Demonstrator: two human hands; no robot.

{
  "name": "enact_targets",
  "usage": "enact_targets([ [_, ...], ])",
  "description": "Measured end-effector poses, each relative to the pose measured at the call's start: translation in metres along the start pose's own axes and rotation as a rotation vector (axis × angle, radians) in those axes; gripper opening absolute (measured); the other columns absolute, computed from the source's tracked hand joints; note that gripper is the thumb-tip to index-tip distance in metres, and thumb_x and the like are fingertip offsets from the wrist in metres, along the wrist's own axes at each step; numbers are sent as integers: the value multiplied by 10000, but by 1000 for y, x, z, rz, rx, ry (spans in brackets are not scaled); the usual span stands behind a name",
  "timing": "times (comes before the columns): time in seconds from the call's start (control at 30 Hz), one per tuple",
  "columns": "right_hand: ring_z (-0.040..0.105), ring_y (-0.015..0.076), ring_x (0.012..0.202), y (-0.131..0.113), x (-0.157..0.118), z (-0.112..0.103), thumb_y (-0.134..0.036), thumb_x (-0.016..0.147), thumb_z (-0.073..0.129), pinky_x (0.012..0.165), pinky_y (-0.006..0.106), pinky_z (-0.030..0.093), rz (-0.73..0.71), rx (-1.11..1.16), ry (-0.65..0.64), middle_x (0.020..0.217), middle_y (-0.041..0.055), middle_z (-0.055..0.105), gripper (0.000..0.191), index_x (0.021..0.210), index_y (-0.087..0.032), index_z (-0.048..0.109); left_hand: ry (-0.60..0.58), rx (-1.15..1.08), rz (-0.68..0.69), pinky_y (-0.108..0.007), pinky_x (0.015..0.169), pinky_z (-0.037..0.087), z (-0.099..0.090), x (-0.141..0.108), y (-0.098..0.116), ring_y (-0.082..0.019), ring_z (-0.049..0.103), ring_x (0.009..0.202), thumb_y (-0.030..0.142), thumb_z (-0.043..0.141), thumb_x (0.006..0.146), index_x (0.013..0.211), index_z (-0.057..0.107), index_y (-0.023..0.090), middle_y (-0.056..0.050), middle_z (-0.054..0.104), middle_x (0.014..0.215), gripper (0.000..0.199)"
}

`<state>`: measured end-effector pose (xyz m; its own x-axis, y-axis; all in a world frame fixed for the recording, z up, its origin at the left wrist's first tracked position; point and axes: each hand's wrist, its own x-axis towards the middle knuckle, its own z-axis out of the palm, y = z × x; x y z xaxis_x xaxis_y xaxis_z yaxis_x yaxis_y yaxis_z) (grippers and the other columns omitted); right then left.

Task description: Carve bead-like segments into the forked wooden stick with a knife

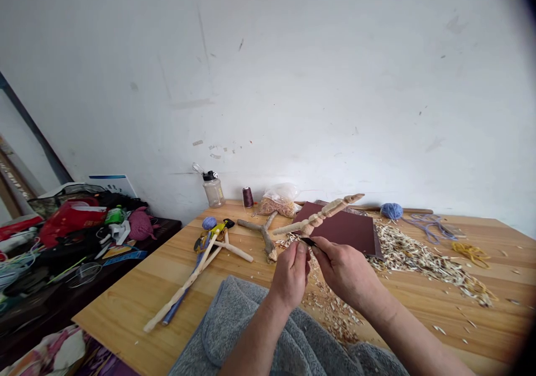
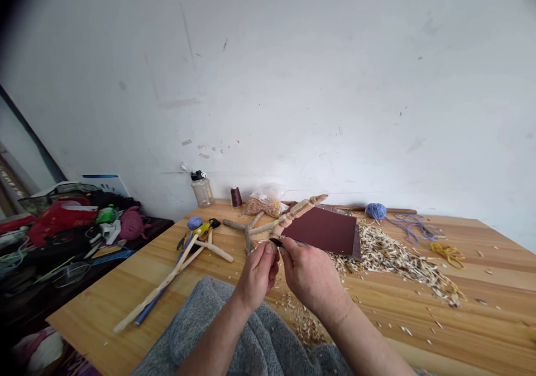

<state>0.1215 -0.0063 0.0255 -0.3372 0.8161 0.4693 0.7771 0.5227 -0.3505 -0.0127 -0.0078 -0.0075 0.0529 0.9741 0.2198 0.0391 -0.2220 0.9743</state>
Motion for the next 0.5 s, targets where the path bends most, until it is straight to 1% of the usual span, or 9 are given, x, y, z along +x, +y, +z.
enact_targets([
  [0.13, 631, 160, 651, 1, 0, -3, -304, 916, 325, 533, 254, 301, -10, -63, -19, 766, 15, 685, 257, 935, -239, 573, 52, 235, 118, -245, 490, 299, -2, 0, 6, -114, 398, 487, 458, 320, 897, 710, 480, 203, 16, 463, 556, 355],
  [0.27, 626, 170, 636, 1, 0, -4, -285, 912, 319, 518, 267, 278, -12, -158, -46, 754, 27, 682, 261, 949, -228, 572, 92, 467, 209, -290, 580, 316, -1, 0, 13, -171, 494, 611, 379, 313, 910, 742, 501, 209, -43, 557, 662, 304],
  [0.33, 624, 175, 629, 1, 0, -4, -276, 910, 315, 510, 270, 265, -7, -196, -62, 756, 31, 683, 265, 971, -230, 569, 106, 557, 218, -307, 595, 308, 0, -2, 13, -200, 521, 648, 361, 316, 908, 767, 513, 210, -69, 580, 697, 285],
  [0.4, 620, 179, 612, 0, -1, -3, -267, 905, 314, 498, 271, 246, 7, -233, -77, 745, 36, 681, 261, 968, -230, 565, 124, 627, 207, -314, 585, 293, 1, -3, 10, -215, 523, 632, 360, 339, 896, 774, 521, 211, -77, 574, 676, 265],
  [0.47, 613, 182, 587, -1, -1, 0, -257, 896, 318, 485, 271, 224, 24, -266, -97, 721, 42, 676, 251, 959, -227, 559, 144, 644, 195, -310, 571, 283, 3, -4, 7, -210, 505, 594, 374, 384, 876, 749, 524, 212, -66, 545, 626, 248],
  [0.5, 607, 182, 574, -2, -1, 1, -252, 892, 319, 481, 270, 217, 35, -274, -102, 707, 45, 672, 248, 964, -225, 555, 159, 613, 189, -304, 564, 283, 4, -5, 6, -203, 495, 583, 387, 410, 864, 732, 523, 212, -58, 530, 612, 246],
])
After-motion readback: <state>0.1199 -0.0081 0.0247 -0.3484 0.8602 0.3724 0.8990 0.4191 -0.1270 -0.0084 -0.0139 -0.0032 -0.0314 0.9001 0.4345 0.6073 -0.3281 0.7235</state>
